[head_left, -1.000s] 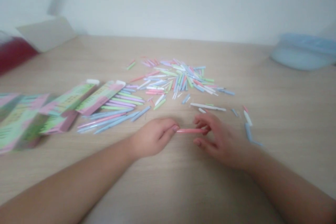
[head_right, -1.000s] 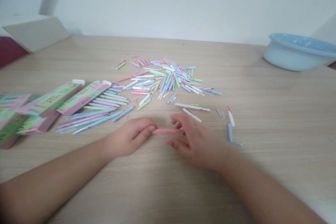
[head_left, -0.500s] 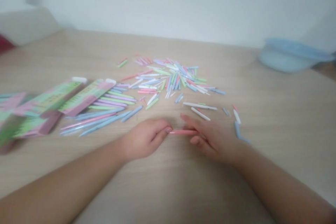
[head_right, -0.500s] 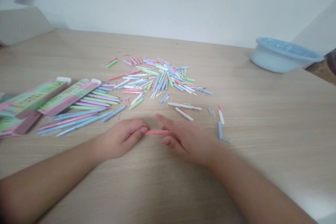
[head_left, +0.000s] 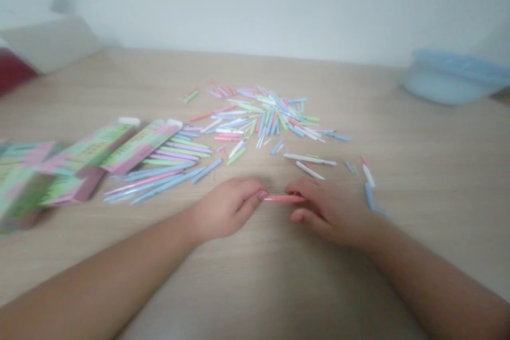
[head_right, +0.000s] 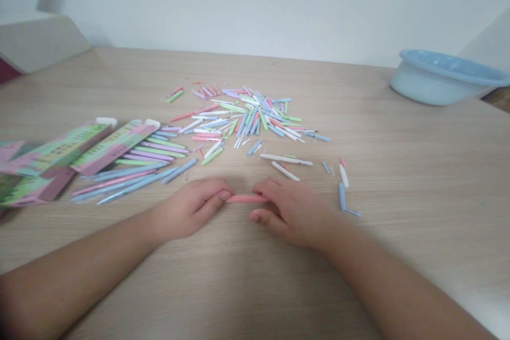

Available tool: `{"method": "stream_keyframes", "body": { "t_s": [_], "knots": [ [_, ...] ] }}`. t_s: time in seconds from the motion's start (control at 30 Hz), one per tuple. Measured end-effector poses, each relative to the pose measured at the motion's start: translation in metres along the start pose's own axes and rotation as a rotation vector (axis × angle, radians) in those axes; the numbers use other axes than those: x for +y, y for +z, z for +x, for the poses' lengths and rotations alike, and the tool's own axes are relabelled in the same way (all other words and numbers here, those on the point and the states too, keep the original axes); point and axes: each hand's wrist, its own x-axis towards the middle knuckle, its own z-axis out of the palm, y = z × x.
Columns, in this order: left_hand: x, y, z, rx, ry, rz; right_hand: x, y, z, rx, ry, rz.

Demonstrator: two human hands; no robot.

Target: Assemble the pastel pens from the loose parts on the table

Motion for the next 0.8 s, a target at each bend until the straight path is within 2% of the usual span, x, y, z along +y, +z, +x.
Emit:
{"method": "stream_keyframes", "body": {
  "t_s": [0.13, 0.3, 0.57, 0.7, 0.8],
  "knots": [
    [-0.0006, -0.0003, 0.0010, 0.006, -0.021, -0.007, 0.0010, 0.0031, 0.0001, 0.013, 0.056, -0.020],
    [0.0008, -0.0006, 0.0006, 0.006, 0.026, 0.021, -0.0042, 0.0019, 0.0020, -0.073, 0.026, -0.111],
    [0.0057, 0.0003, -0.0021, 0.017, 0.085, 0.140, -0.0081, -0.0041, 0.0030, -0.093, -0.015, -0.096],
    [0.0050, 0.0003, -0.0024, 0.034, 0.084, 0.159, -0.0068, -0.0046, 0.0025, -0.068, 0.014, -0.053],
    [0.0036, 0.0002, -0.0027, 0.043, 0.047, 0.148, -0.0045, -0.0031, 0.0012, 0.007, 0.041, -0.066]
  ]
}}
